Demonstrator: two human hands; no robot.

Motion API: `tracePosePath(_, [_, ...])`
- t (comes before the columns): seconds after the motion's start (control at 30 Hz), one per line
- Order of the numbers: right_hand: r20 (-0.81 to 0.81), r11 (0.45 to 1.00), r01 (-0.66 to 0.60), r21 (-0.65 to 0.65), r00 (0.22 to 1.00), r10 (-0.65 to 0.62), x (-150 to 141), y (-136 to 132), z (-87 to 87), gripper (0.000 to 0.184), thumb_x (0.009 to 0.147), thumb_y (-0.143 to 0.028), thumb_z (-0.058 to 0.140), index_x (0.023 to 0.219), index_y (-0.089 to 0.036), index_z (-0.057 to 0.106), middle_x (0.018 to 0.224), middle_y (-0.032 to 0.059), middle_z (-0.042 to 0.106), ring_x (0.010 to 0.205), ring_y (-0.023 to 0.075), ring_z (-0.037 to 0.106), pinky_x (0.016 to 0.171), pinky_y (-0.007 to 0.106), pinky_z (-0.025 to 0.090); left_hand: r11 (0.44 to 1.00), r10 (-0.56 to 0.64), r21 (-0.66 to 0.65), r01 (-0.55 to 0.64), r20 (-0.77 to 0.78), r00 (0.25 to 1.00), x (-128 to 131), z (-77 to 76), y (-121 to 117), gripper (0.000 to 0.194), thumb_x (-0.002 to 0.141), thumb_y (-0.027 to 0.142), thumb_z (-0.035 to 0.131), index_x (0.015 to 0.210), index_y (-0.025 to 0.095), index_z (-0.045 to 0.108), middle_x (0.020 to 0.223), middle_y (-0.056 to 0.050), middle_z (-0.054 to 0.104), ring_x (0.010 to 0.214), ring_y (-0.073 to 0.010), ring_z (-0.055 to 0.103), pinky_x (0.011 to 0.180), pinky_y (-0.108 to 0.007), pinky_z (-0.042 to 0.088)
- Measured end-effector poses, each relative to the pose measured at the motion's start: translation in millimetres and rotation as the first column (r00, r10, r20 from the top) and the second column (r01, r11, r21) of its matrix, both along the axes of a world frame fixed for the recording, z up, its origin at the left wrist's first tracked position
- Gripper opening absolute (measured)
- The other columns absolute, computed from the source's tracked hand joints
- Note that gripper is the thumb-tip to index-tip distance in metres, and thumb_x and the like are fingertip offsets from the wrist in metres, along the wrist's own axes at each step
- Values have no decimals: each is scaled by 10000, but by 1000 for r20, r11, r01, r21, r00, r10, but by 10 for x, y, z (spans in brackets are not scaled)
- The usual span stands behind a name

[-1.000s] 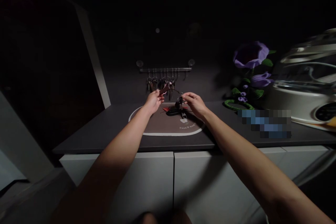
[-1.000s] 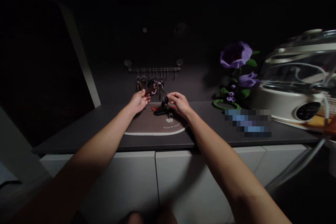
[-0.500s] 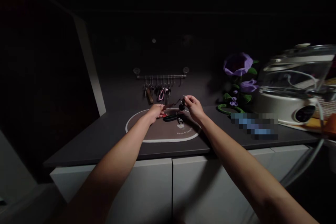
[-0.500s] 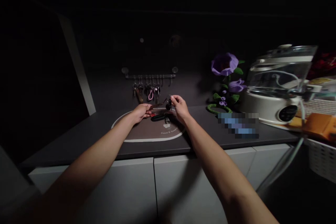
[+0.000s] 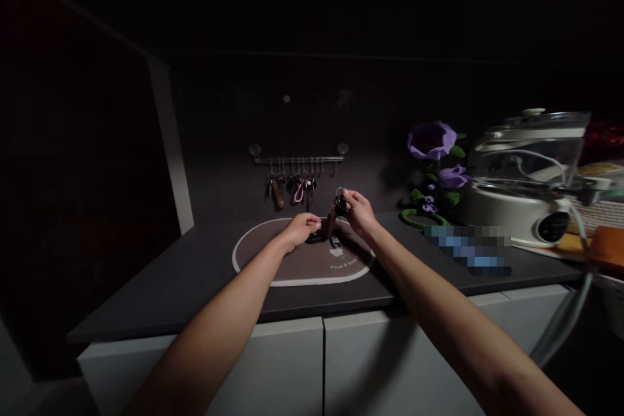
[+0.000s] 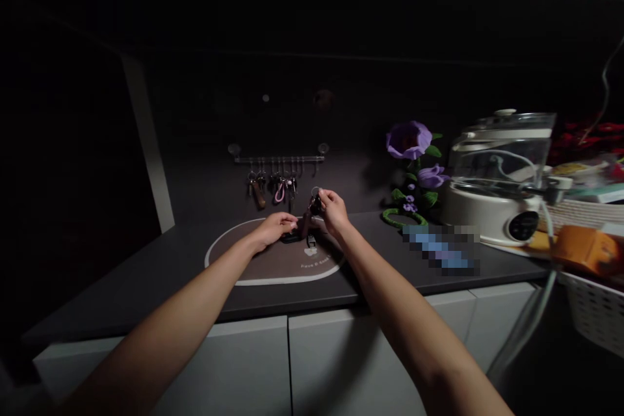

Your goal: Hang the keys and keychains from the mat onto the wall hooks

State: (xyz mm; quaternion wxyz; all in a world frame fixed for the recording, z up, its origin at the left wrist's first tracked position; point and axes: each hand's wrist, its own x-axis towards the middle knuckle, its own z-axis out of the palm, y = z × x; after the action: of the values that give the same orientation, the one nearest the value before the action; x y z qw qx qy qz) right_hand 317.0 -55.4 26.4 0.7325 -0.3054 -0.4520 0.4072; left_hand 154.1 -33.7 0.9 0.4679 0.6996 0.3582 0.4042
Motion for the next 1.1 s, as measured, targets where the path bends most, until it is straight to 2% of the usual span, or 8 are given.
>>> tracePosePath(0.13, [7,999,14,-49,1000,-13,-10,56,109,254,658,-356,682,730,-174,521,537,-26,562,479,109,535,503,262,473,999,9,52,-11,39,999,24,5,-4,80,733,137,556,793,112,601,655,-4,597,587,-80,513,622,-220,398])
tracePosePath(0.2, [9,999,33,-42,999,-33,-22,113,180,211,688,-323,662,715,-165,526,522,-27,550,459,94,519,514,259,489,989,56,135,-63,50,997,28,10,12,71,745,161,536,759,117,590,635,-1,587,571,-85,509,599,-218,397])
tracePosePath(0.33, [9,994,87,-60,996,-87,-60,260,337,144,737,-264,613,707,-154,524,513,-26,543,443,82,514,497,234,485,916,202,349,-196,19,979,22,11,65,109,764,193,502,705,133,570,604,4,568,569,-96,510,566,-211,381])
tracePosePath(0.53, [53,984,153,-88,988,-148,-137,502,524,144,759,-224,572,654,-139,520,488,-18,535,402,78,491,430,205,439,820,315,499,-280,14,949,7,3,104,154,782,211,471,683,148,570,595,3,571,571,-105,518,562,-215,372])
tracePosePath(0.63, [54,976,203,-82,979,-199,-160,649,575,153,740,-216,588,627,-135,525,469,-19,527,392,78,480,420,205,433,783,367,532,-322,23,930,1,9,108,150,781,195,471,679,147,570,609,-2,572,599,-111,524,583,-218,367])
tracePosePath(0.9, [67,924,366,-110,931,-360,-174,1042,578,153,706,-276,610,659,-131,590,448,-31,529,415,91,499,439,208,445,748,414,568,-343,5,910,-4,-24,153,153,798,201,452,718,151,572,673,-20,587,661,-127,526,635,-234,371])
tracePosePath(1.1, [102,920,384,-77,921,-376,-227,1175,518,212,674,-334,631,696,-124,639,480,-12,566,442,106,519,474,228,457,763,410,556,-331,-20,912,-17,-12,136,161,802,212,446,728,151,575,692,-33,593,672,-136,532,648,-243,380])
